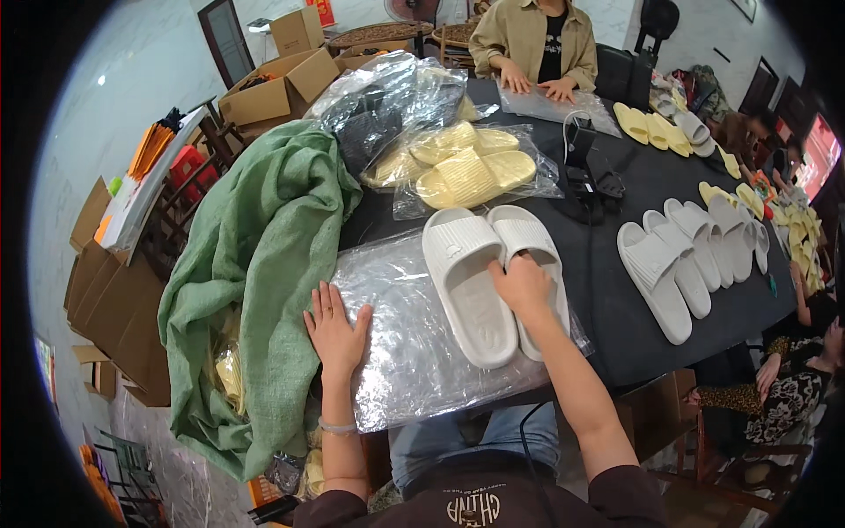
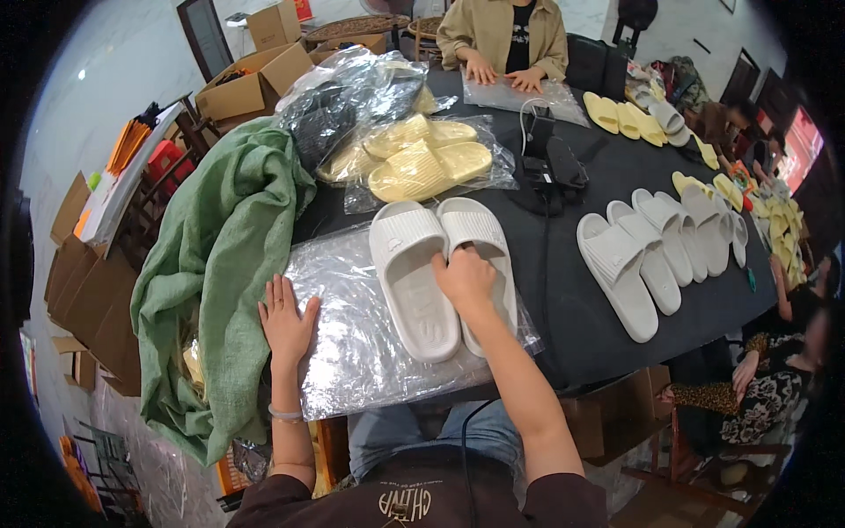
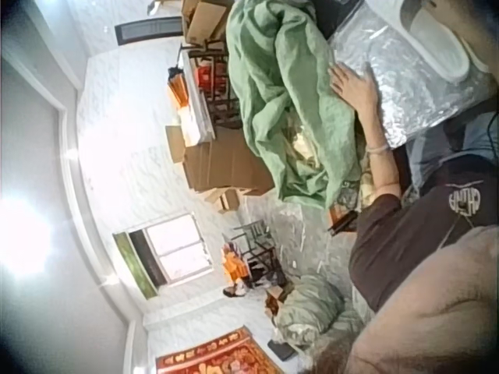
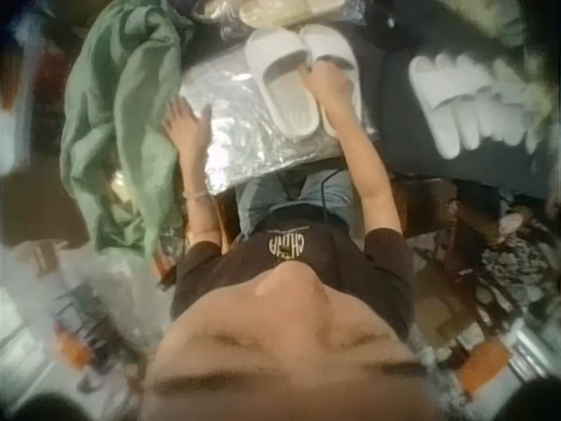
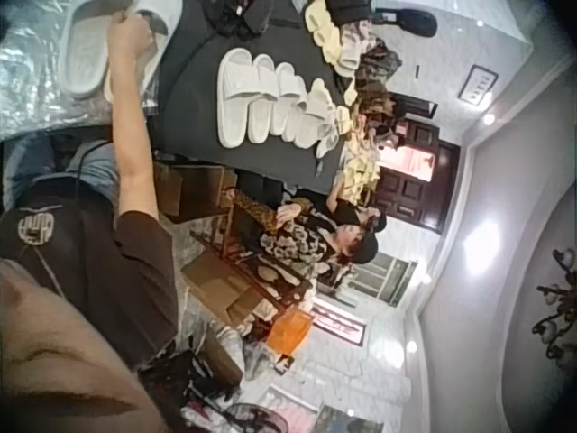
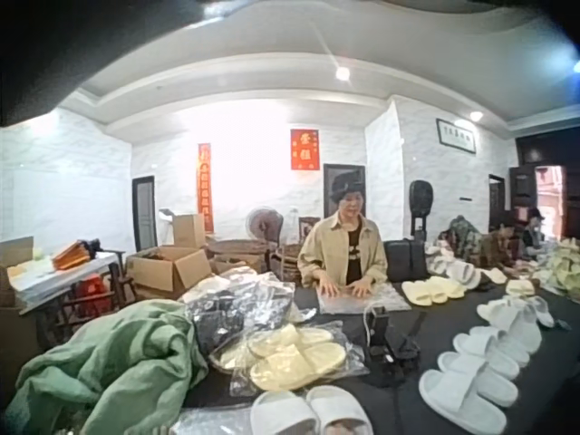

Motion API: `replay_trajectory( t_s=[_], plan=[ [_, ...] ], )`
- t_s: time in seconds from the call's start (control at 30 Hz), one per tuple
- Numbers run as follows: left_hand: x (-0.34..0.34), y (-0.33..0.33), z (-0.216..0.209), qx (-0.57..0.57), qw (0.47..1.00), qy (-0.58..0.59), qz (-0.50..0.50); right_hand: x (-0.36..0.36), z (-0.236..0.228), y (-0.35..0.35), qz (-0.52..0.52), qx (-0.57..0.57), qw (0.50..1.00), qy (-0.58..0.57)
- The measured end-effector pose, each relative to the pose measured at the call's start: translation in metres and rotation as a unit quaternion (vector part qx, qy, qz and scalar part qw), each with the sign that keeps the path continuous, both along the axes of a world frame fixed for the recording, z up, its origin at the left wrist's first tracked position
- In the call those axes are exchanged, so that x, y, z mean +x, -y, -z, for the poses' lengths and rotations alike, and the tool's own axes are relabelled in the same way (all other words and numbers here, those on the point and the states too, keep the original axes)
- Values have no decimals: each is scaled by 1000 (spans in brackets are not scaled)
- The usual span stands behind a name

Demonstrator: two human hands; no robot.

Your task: The person unpacks white plastic slippers from a green sack and places them into clear plastic bags on a table. They handle the slippers one pair at a time, arranging them inside the packaging.

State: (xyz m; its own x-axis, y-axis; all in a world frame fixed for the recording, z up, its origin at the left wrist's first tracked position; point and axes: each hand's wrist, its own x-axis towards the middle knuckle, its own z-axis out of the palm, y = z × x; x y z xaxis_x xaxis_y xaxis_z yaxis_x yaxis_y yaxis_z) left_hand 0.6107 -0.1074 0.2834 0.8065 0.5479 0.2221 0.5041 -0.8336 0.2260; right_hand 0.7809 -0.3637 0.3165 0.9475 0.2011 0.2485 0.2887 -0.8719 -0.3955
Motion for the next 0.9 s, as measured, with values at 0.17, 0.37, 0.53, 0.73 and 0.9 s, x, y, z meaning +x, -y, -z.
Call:
replay_trajectory(
  t_s=[0.17,0.37,0.53,0.73,0.9],
  plan=[
    [-2,0,2,26,999,24,6,-26,-24,-25,-85,31,995,-50],
    [-8,-19,16,52,993,-2,104,-69,-1,-87,-262,39,963,-50],
    [-2,-8,9,15,999,-4,35,-50,-4,-64,-207,52,975,-54],
    [0,2,-3,13,999,-42,27,-6,-3,-19,-49,65,995,-52],
    [-1,-1,-2,29,998,-44,26,3,-60,23,-16,167,986,21]
  ],
)
